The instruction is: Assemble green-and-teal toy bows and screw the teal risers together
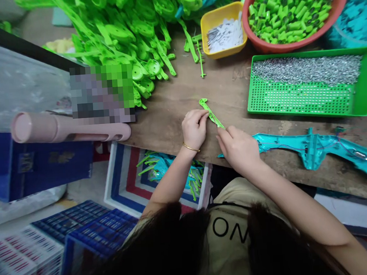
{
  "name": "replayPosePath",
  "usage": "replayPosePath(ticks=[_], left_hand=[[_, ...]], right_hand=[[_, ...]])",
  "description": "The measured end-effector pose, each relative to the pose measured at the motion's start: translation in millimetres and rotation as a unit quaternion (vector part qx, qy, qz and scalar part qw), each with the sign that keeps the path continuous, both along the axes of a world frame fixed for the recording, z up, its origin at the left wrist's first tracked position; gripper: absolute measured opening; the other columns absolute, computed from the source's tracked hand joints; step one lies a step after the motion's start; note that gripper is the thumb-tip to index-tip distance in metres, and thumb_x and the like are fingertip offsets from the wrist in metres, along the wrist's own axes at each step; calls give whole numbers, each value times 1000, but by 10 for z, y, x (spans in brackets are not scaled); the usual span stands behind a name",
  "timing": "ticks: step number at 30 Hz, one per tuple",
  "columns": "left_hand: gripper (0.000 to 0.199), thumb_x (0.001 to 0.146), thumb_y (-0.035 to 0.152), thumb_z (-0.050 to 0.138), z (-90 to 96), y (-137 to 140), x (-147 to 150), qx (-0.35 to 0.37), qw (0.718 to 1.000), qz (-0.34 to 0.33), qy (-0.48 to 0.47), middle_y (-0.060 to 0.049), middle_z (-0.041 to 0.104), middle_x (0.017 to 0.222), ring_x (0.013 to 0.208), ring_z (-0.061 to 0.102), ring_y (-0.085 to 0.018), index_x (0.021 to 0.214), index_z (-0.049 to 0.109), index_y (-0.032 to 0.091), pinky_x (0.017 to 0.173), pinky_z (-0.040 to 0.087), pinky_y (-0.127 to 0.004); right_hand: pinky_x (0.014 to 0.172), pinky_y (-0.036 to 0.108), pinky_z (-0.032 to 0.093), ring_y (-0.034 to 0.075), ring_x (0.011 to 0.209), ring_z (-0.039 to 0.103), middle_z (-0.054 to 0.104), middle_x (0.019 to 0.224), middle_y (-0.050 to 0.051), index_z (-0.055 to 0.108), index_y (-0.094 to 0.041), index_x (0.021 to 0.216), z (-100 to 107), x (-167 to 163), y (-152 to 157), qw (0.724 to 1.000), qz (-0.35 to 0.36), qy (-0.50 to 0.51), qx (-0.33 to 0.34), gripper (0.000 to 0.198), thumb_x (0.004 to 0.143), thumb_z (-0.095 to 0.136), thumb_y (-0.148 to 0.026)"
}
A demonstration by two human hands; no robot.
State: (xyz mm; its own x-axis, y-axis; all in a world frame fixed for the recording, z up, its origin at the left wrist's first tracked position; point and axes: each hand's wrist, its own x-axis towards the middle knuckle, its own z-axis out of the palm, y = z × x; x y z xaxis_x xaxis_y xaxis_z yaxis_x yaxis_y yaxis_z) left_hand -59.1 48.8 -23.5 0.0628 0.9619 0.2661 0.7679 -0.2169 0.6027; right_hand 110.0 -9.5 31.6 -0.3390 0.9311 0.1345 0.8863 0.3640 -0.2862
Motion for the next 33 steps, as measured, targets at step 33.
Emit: replayPosePath(ticks=[33], left_hand=[[19,93,16,46,296,325,-64,-95,971,-148,164,-12,68,94,92,62,-25,89,64,15,86,47,-38]], right_hand=[[65,29,33,15,74,58,67,82,4,68,-21,112,-193,48,-32,999,-4,49,13,33,99,40,-32]])
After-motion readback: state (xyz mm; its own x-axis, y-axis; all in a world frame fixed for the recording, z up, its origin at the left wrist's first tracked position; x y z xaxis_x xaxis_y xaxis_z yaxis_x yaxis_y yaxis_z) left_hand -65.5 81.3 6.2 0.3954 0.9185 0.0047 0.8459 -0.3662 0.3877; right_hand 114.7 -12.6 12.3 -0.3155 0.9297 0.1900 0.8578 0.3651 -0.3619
